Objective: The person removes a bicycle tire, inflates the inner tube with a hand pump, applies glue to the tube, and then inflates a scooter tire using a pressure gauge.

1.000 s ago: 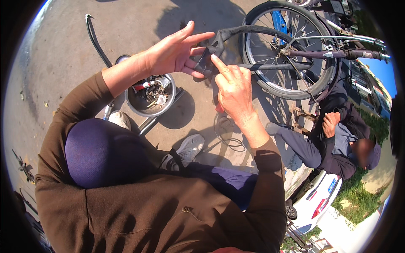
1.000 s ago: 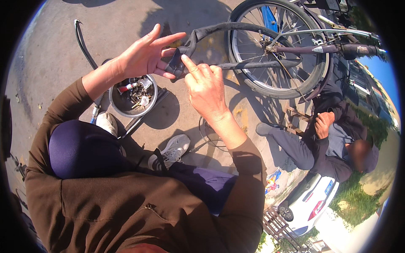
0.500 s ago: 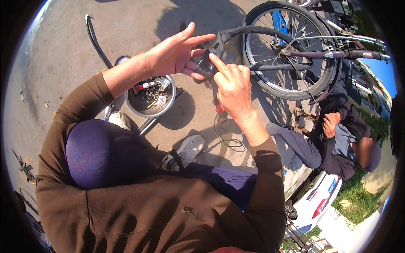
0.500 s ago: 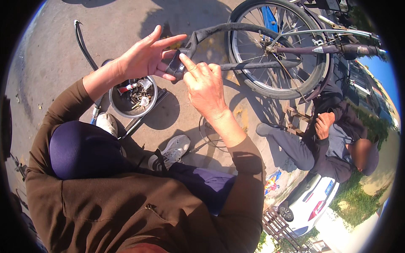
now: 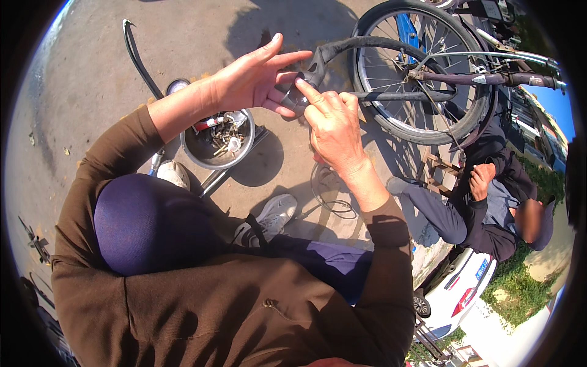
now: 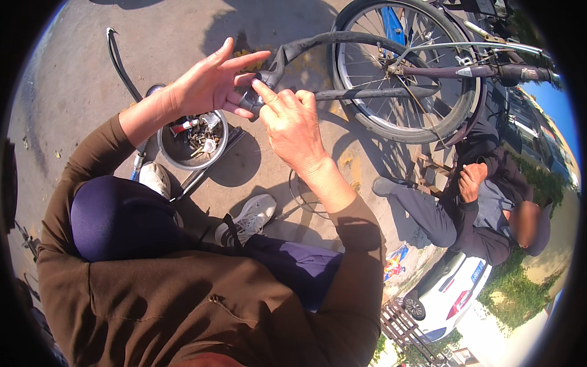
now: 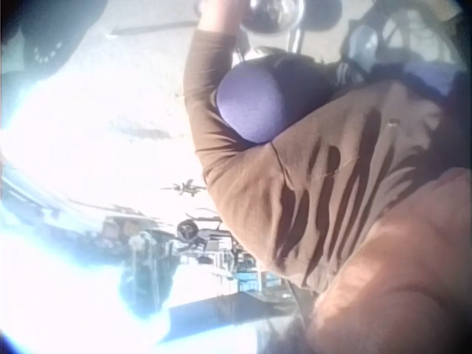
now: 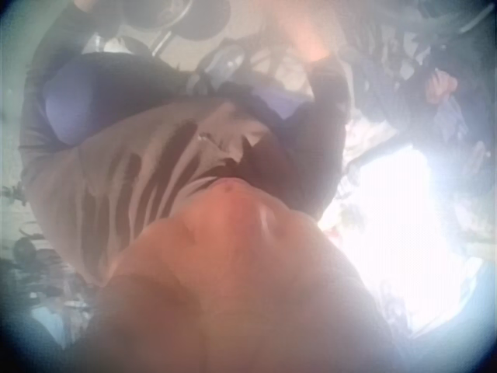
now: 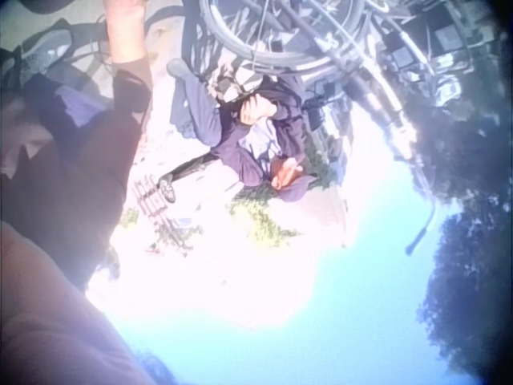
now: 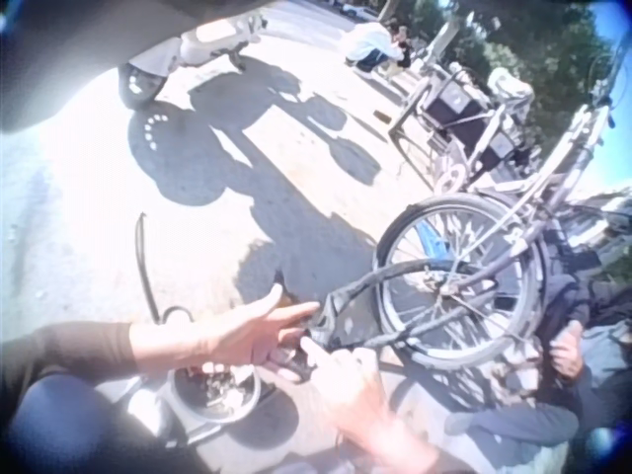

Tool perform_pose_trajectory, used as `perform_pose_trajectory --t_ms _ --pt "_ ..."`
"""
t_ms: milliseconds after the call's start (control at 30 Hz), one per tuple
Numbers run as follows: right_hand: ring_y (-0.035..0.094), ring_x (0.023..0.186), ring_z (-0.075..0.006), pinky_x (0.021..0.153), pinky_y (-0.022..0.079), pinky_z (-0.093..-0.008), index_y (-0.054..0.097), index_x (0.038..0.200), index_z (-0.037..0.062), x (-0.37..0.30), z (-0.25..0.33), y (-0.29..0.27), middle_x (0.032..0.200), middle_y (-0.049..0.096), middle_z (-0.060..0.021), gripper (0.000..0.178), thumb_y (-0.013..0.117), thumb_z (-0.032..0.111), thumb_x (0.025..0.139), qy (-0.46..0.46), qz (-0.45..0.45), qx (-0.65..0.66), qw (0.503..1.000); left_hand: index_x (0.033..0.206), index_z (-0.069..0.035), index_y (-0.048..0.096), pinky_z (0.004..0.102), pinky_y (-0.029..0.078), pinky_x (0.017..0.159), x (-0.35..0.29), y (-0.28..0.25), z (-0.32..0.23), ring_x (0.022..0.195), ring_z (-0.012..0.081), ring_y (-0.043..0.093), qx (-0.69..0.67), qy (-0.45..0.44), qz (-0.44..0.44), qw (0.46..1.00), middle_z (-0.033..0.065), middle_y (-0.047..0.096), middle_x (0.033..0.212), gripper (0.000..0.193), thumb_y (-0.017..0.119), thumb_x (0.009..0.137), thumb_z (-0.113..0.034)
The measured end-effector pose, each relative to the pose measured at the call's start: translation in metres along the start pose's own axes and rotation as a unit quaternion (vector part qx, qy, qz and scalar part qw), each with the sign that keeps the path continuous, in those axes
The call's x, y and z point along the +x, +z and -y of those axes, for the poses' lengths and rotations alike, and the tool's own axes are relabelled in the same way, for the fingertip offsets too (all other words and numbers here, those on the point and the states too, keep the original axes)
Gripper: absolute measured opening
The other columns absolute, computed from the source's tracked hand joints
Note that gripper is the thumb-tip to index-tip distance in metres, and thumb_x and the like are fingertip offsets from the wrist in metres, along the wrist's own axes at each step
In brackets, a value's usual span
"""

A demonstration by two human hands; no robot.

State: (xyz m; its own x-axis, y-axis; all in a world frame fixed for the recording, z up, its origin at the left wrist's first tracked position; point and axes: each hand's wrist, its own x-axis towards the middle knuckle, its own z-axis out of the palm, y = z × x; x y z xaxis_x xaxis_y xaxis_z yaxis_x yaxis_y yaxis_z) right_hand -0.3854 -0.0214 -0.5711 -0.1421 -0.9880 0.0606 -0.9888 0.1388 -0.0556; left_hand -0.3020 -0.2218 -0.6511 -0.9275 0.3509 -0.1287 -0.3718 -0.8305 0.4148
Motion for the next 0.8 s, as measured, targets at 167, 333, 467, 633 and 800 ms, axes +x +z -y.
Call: perform_pose_trajectory --t_ms 167,333,467,633,800 --pt "0.058 0.090 -0.0197 0.083 0.037 -0.0352 0.055 0.071 0.0050 -0.010 0.012 -0.003 0.132 0.063 -0.0051 0.009 0.063 0.001 0.071 -0.007 -0.008 0.037 0.999 0.155 -0.019 0.024 0.0456 0.055 0.095 0.000 -0.002 0.000 0.099 0.0319 0.069 -0.008 -0.003 -0.007 1.000 0.0075 0.055 0.117 0.086 0.034 0.091 -0.076" --pt "0.062 0.086 -0.0225 0.082 0.041 -0.0347 0.060 0.110 0.0038 0.002 -0.022 -0.006 0.117 0.068 -0.0082 0.035 0.053 -0.008 0.078 0.068 -0.046 0.198 0.977 0.156 -0.019 0.023 0.0466 0.055 0.095 0.002 0.000 -0.001 0.097 0.0313 0.069 -0.004 0.009 0.012 1.000 0.0122 0.052 0.126 0.086 0.034 0.091 -0.075" --pt "0.064 0.094 -0.0191 0.086 0.045 -0.0303 0.045 0.140 0.0067 -0.001 -0.021 0.002 0.119 0.070 -0.0038 0.058 0.053 -0.011 0.085 0.132 -0.110 0.313 0.934 0.155 -0.020 0.022 0.0519 0.051 0.100 -0.004 0.010 -0.005 0.108 0.0348 0.065 -0.087 -0.004 0.028 0.996 0.0145 0.053 0.124 0.086 0.039 0.090 -0.074" --pt "0.062 0.091 -0.0153 0.083 0.050 -0.0264 0.056 0.133 0.0066 0.010 -0.017 0.015 0.109 0.074 0.0003 0.049 0.065 -0.006 0.087 0.127 -0.219 0.177 0.951 0.155 -0.022 0.024 0.0550 0.052 0.097 -0.003 0.010 -0.003 0.117 0.0379 0.060 -0.159 0.018 0.063 0.985 0.0165 0.049 0.138 0.079 0.037 0.093 -0.070" --pt "0.064 0.089 -0.0106 0.080 0.051 -0.0233 0.066 0.118 0.0042 0.022 -0.013 0.017 0.099 0.076 -0.0040 0.034 0.069 -0.004 0.085 0.170 -0.289 0.248 0.909 0.154 -0.022 0.024 0.0590 0.048 0.100 -0.003 0.002 -0.003 0.120 0.0397 0.058 -0.174 0.054 0.088 0.979 0.0148 0.055 0.133 0.077 0.040 0.094 -0.067"
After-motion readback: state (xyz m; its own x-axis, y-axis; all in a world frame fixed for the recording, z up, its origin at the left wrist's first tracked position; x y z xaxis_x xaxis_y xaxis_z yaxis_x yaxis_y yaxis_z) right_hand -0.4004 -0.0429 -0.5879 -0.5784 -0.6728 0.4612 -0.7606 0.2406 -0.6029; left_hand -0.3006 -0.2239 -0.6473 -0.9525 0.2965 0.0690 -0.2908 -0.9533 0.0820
